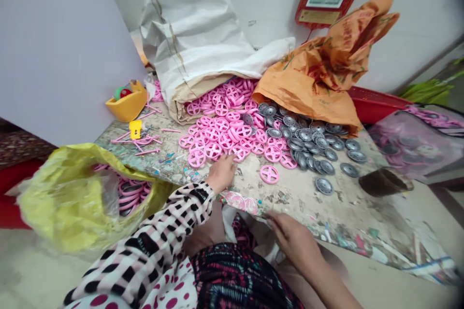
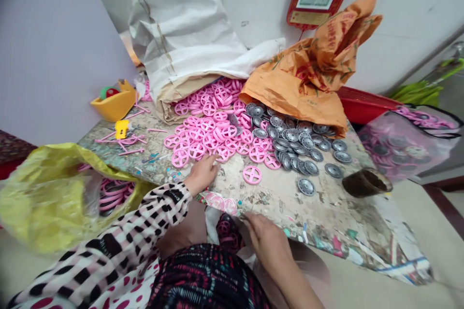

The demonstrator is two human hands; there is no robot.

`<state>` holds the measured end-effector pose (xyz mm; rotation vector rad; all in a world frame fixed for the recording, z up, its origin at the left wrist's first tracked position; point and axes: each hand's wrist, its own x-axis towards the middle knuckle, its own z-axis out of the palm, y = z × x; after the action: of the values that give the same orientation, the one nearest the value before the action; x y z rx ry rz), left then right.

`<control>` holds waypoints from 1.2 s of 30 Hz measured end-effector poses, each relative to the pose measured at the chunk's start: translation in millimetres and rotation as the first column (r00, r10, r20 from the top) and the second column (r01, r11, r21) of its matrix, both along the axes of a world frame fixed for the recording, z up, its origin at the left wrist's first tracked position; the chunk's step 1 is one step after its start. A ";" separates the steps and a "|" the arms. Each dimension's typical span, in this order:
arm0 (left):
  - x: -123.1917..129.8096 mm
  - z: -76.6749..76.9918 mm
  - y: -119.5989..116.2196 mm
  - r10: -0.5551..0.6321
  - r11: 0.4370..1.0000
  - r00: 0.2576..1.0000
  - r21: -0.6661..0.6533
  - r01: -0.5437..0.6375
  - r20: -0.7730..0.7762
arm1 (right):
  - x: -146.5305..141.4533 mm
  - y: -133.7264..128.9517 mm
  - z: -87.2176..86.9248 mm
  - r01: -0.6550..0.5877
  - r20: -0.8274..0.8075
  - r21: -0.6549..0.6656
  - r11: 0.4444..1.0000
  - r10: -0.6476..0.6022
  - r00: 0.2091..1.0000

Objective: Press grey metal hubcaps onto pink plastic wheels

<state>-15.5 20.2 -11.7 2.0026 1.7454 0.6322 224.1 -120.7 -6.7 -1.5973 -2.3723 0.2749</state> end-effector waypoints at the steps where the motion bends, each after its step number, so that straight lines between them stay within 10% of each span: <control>1: 2.4 -0.5 3.4 0.012 1.000 0.998 -0.011 -0.012 -0.056 | 9.1 8.5 5.9 0.045 0.002 0.020 0.999 -0.045 0.999; 7: 6.8 -2.2 0.7 -0.037 0.999 0.996 0.025 0.039 -0.087 | 84.6 69.2 22.1 0.427 0.188 0.259 0.866 -0.479 0.858; 12: 4.7 1.0 -18.3 -0.022 0.997 0.928 0.074 -0.006 0.371 | 114.6 92.3 15.8 0.396 0.512 0.214 0.893 -0.448 0.733; 16: 9.9 8.3 -34.5 0.303 0.922 0.397 -0.372 0.109 0.867 | 97.9 88.1 26.1 0.381 0.478 0.284 0.880 -0.474 0.739; 18: 15.8 12.5 -43.1 0.505 0.811 0.108 -0.513 0.280 0.856 | 74.3 82.8 35.6 0.458 0.289 0.348 0.818 -0.558 0.778; 20: 23.8 16.3 -51.9 0.606 0.734 -0.024 -0.547 0.403 0.795 | 42.3 77.1 43.4 0.494 0.009 0.369 0.788 -0.534 0.845; 25: 43.6 22.5 -70.5 0.628 0.692 -0.087 -0.504 0.517 0.774 | -36.0 63.8 38.6 0.253 -0.187 0.386 0.887 -0.193 0.963; 29: 46.1 25.8 -78.6 0.572 0.753 -0.079 -0.485 0.445 0.816 | -62.2 51.5 26.6 0.101 0.021 0.438 0.893 -0.122 0.992; 32: 41.2 28.0 -80.3 0.544 0.777 -0.042 -0.484 0.401 0.838 | -62.9 45.8 29.2 0.162 -0.115 0.435 0.886 -0.124 0.986; 36: 36.8 30.7 -79.5 0.476 0.791 0.006 -0.432 0.433 0.879 | -52.5 46.5 39.9 0.212 -0.410 0.117 0.970 -0.147 0.900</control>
<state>21.2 -59.2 19.0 0.4665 0.7230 0.9675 171.7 -74.2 33.2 -1.5055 -1.8770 0.3276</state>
